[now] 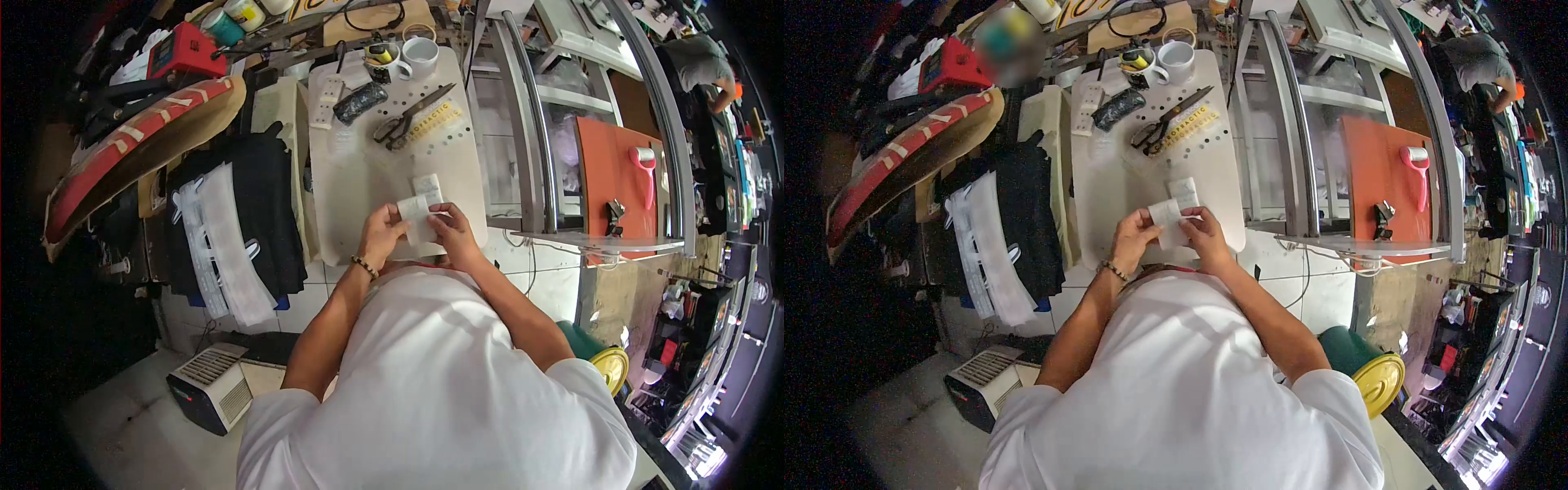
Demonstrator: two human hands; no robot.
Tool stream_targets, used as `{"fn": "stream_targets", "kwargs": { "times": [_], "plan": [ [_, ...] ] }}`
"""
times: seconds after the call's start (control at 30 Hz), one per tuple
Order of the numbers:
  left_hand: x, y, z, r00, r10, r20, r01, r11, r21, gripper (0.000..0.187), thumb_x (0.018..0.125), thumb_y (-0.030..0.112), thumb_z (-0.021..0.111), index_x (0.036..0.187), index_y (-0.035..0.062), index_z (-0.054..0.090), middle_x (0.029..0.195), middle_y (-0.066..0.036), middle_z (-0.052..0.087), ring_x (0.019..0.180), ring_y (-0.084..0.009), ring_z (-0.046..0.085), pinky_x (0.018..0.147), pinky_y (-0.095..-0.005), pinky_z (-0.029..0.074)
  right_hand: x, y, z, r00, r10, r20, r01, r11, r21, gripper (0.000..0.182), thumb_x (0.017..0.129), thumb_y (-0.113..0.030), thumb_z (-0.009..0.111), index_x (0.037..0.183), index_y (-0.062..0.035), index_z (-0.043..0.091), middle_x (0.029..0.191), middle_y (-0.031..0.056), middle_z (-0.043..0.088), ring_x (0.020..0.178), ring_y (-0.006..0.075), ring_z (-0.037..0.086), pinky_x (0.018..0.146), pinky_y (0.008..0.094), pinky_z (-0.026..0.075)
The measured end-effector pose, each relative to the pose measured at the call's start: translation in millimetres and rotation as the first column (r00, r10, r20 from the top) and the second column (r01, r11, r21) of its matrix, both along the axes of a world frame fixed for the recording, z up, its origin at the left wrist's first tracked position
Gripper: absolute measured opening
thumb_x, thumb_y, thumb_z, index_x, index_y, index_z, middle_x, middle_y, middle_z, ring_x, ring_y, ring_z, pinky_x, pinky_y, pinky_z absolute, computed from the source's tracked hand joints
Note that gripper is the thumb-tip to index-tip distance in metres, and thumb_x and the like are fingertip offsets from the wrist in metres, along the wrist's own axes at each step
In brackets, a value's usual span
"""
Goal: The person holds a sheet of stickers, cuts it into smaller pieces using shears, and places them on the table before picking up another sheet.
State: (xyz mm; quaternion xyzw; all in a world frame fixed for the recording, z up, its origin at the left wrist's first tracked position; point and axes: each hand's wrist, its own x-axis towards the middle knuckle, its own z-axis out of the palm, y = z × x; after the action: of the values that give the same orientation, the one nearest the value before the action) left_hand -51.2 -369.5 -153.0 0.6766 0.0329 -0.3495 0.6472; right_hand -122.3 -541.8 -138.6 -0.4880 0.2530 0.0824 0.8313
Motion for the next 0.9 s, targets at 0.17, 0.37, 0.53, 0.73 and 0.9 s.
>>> {"fn": "stream_targets", "kwargs": {
  "times": [0.17,0.37,0.53,0.73,0.9],
  "plan": [
    [23,-8,60,0.968,0.059,0.243,-0.038,0.995,-0.09,0.026,0.087,0.0,0.066,0.111,-0.0018,0.057,0.096,-0.009,0.067,0.084,-0.0144,0.065,0.073,-0.0307,0.058,7,-15,34,0.997,0.014,0.081,-0.028,0.983,0.181,0.025,0.094,-0.011,0.063,0.116,-0.0037,0.053,0.096,0.0067,0.063,0.091,0.0154,0.062,0.082,0.034,0.058],
    [34,0,86,0.952,0.095,0.29,-0.038,0.98,-0.196,0.032,0.087,-0.003,0.064,0.118,-0.0035,0.053,0.097,-0.01,0.066,0.088,-0.0149,0.065,0.075,-0.0301,0.059,12,-17,42,0.979,0.047,0.199,-0.079,0.984,0.159,0.024,0.092,-0.009,0.066,0.113,-0.0024,0.057,0.098,0.0059,0.064,0.092,0.0154,0.063,0.086,0.0346,0.058],
    [33,-7,83,0.97,0.092,0.224,-0.067,0.991,-0.115,0.035,0.088,-0.001,0.064,0.121,-0.0035,0.052,0.096,-0.01,0.065,0.085,-0.0153,0.065,0.072,-0.0296,0.059,12,-22,39,0.978,0.057,0.201,-0.065,0.997,0.032,0.025,0.092,-0.01,0.066,0.114,-0.0019,0.057,0.102,0.0089,0.066,0.092,0.0164,0.065,0.083,0.0326,0.058],
    [34,-27,35,0.967,0.096,0.236,-0.085,0.995,-0.057,0.036,0.088,0.006,0.067,0.121,-0.0025,0.053,0.096,-0.011,0.067,0.082,-0.0153,0.066,0.069,-0.0297,0.057,5,-45,6,0.997,0.027,0.07,-0.007,0.965,-0.263,0.025,0.094,-0.012,0.063,0.114,0.0013,0.057,0.102,0.0112,0.067,0.086,0.0196,0.067,0.075,0.0321,0.056],
    [29,-33,-25,0.879,-0.155,0.451,-0.052,0.908,0.415,0.05,0.081,0.019,0.076,0.122,-0.0014,0.055,0.103,-0.014,0.066,0.092,-0.0251,0.065,0.078,-0.0367,0.054,-4,-57,-28,0.991,0.137,0.0,-0.1,0.722,-0.685,0.041,0.081,-0.01,0.075,0.116,0.0,0.056,0.11,0.0134,0.064,0.087,0.0231,0.065,0.073,0.0323,0.054]
  ]
}}
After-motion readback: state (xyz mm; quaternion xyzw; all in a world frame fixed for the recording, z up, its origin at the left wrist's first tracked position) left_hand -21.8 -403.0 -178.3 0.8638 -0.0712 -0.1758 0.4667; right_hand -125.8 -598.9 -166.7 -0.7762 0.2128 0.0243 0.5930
